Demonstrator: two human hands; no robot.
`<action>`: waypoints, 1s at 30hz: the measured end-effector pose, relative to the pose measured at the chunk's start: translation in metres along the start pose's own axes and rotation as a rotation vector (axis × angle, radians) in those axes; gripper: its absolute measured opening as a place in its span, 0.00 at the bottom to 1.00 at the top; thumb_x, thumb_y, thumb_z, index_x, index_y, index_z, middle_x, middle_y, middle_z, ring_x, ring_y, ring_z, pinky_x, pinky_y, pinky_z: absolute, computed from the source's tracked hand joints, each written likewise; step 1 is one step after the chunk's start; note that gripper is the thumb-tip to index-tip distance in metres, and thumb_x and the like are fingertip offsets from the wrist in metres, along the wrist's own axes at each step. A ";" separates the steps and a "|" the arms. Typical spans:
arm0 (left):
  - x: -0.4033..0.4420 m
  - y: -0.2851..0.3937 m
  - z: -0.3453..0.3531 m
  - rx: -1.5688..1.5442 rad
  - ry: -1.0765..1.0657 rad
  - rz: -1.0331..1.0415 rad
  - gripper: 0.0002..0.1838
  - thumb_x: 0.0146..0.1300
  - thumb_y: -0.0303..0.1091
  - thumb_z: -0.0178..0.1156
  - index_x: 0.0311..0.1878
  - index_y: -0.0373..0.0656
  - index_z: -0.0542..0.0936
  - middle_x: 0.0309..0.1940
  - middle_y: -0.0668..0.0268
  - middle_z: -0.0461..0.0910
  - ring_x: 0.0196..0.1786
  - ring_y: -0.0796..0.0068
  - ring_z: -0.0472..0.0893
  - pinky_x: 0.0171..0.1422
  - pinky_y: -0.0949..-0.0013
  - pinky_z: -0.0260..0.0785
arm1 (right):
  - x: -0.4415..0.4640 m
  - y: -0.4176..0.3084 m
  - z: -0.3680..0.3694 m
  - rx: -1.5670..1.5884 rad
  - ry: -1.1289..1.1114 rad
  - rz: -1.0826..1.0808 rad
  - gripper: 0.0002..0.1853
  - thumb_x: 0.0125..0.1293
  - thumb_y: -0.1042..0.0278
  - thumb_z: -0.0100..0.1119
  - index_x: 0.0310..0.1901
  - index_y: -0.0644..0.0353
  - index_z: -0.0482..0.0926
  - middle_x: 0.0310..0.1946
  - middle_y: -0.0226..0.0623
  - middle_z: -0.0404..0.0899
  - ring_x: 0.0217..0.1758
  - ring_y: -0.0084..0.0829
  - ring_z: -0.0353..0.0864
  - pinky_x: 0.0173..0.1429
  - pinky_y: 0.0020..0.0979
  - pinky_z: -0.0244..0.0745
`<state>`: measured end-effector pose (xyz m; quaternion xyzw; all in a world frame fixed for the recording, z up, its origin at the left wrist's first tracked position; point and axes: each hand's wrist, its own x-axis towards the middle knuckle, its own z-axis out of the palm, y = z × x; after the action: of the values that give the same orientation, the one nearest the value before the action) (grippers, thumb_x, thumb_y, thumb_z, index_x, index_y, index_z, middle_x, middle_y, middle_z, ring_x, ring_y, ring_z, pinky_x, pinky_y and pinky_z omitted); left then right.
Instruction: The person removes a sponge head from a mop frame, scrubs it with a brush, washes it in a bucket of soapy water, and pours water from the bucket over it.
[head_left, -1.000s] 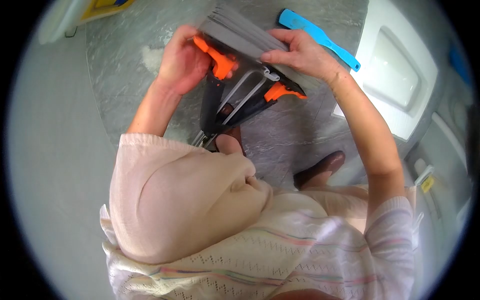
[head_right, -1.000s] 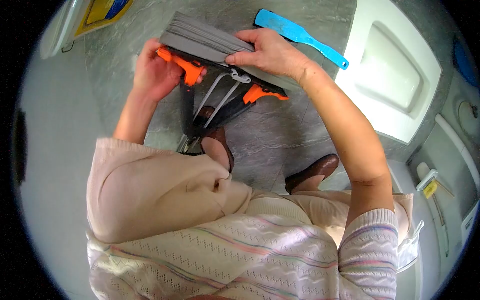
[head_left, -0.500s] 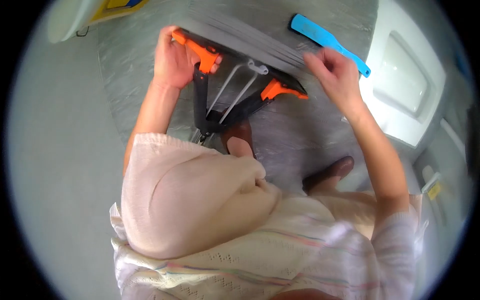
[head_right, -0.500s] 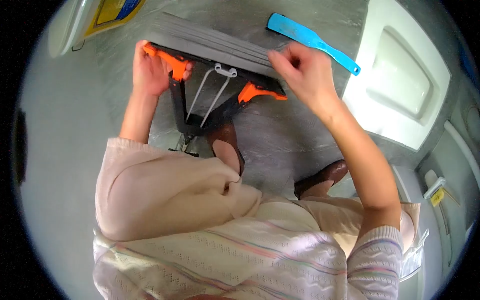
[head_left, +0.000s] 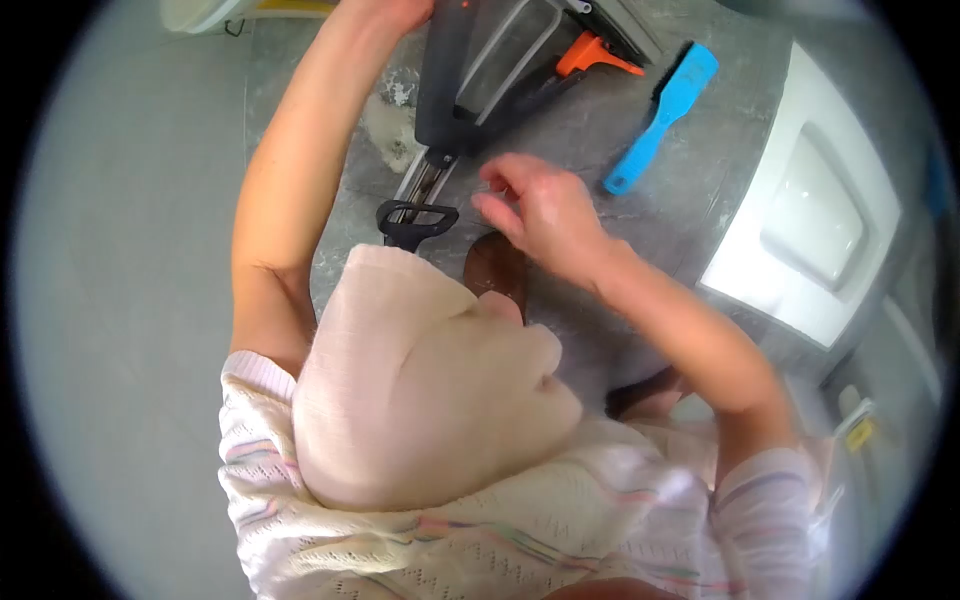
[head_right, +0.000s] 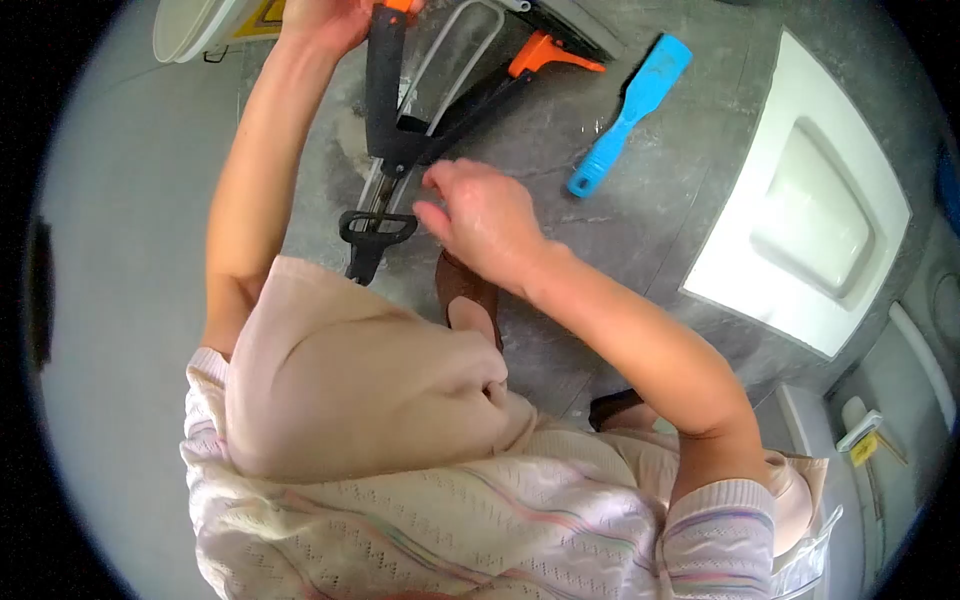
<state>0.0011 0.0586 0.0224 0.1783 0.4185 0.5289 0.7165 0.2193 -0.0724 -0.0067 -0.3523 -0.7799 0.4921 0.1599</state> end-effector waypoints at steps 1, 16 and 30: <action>0.004 -0.001 0.001 0.019 -0.014 0.023 0.28 0.57 0.60 0.45 0.40 0.40 0.73 0.30 0.54 0.77 0.31 0.53 0.79 0.32 0.53 0.72 | 0.007 0.003 -0.002 0.025 0.016 0.056 0.12 0.55 0.64 0.61 0.37 0.61 0.75 0.31 0.43 0.78 0.34 0.44 0.78 0.36 0.38 0.73; -0.071 -0.008 0.069 0.570 -0.129 0.385 0.22 0.63 0.47 0.54 0.48 0.34 0.75 0.37 0.63 0.78 0.40 0.75 0.75 0.44 0.74 0.66 | 0.064 -0.012 -0.017 1.163 0.095 0.617 0.14 0.62 0.60 0.56 0.46 0.56 0.74 0.42 0.33 0.76 0.45 0.33 0.77 0.43 0.43 0.77; -0.228 -0.138 -0.041 0.904 0.325 -0.256 0.32 0.40 0.35 0.70 0.51 0.39 0.71 0.31 0.67 0.76 0.36 0.76 0.74 0.43 0.74 0.65 | 0.057 -0.030 -0.050 0.855 0.208 0.473 0.21 0.63 0.57 0.58 0.47 0.67 0.72 0.42 0.39 0.77 0.40 0.30 0.79 0.38 0.33 0.79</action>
<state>0.0323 -0.2075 -0.0044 0.3336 0.7309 0.2233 0.5520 0.1974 -0.0075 0.0372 -0.4695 -0.3872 0.7528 0.2509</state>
